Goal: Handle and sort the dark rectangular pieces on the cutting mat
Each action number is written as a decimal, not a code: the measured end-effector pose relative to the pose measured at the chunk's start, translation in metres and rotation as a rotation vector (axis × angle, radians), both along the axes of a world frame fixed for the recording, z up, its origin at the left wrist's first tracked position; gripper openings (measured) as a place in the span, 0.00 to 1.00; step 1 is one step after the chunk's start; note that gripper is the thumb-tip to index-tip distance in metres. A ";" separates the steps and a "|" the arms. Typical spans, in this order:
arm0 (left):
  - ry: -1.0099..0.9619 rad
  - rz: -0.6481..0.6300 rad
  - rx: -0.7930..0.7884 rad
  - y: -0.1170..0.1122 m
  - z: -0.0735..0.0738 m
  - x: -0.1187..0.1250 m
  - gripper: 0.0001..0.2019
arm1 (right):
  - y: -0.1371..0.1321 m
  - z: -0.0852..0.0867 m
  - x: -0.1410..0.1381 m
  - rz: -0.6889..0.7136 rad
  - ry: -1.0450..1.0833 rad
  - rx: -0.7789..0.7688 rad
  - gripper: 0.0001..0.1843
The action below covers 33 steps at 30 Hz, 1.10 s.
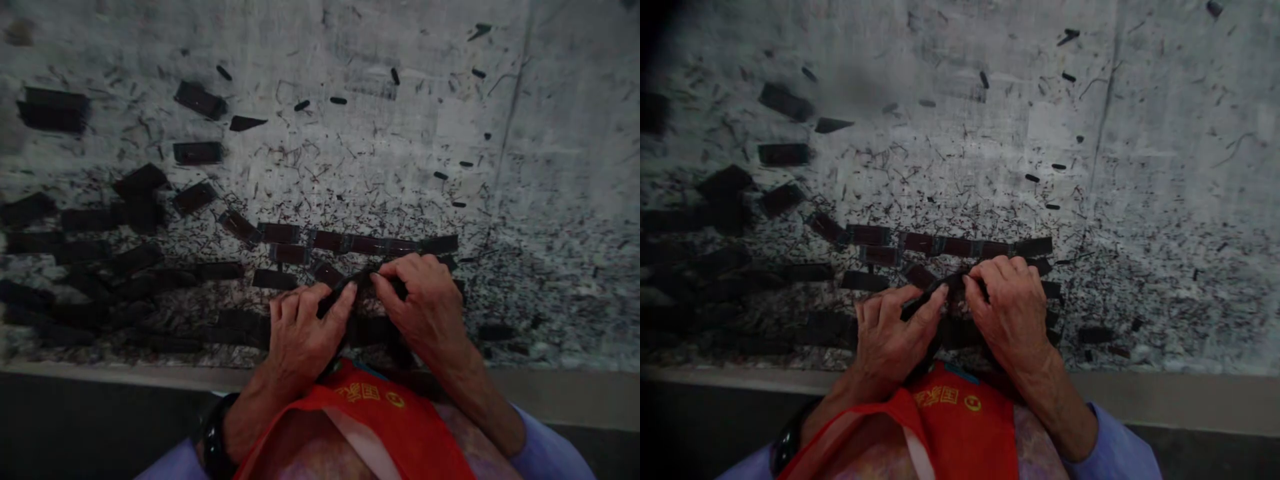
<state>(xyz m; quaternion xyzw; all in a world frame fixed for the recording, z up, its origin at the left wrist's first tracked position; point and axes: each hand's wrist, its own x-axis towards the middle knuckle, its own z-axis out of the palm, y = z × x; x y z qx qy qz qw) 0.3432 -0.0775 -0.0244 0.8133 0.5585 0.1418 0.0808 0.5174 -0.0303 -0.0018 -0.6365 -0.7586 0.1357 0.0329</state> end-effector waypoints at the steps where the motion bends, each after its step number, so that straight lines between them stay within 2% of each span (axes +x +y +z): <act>1: 0.001 0.000 0.001 0.000 0.000 0.000 0.19 | 0.000 0.000 0.000 -0.001 -0.005 -0.003 0.07; 13: 0.003 0.024 -0.021 0.007 0.004 0.003 0.15 | 0.000 -0.002 -0.001 -0.002 -0.050 -0.006 0.07; 28: 0.033 0.068 -0.055 0.009 0.005 0.008 0.15 | 0.000 -0.004 -0.007 -0.035 -0.085 0.043 0.07; 31: 0.036 0.073 -0.064 0.008 0.007 0.008 0.15 | 0.000 -0.002 -0.003 -0.028 -0.029 0.001 0.06; 33: 0.029 0.068 -0.070 0.008 0.007 0.008 0.15 | 0.001 -0.001 0.002 -0.025 0.093 -0.028 0.03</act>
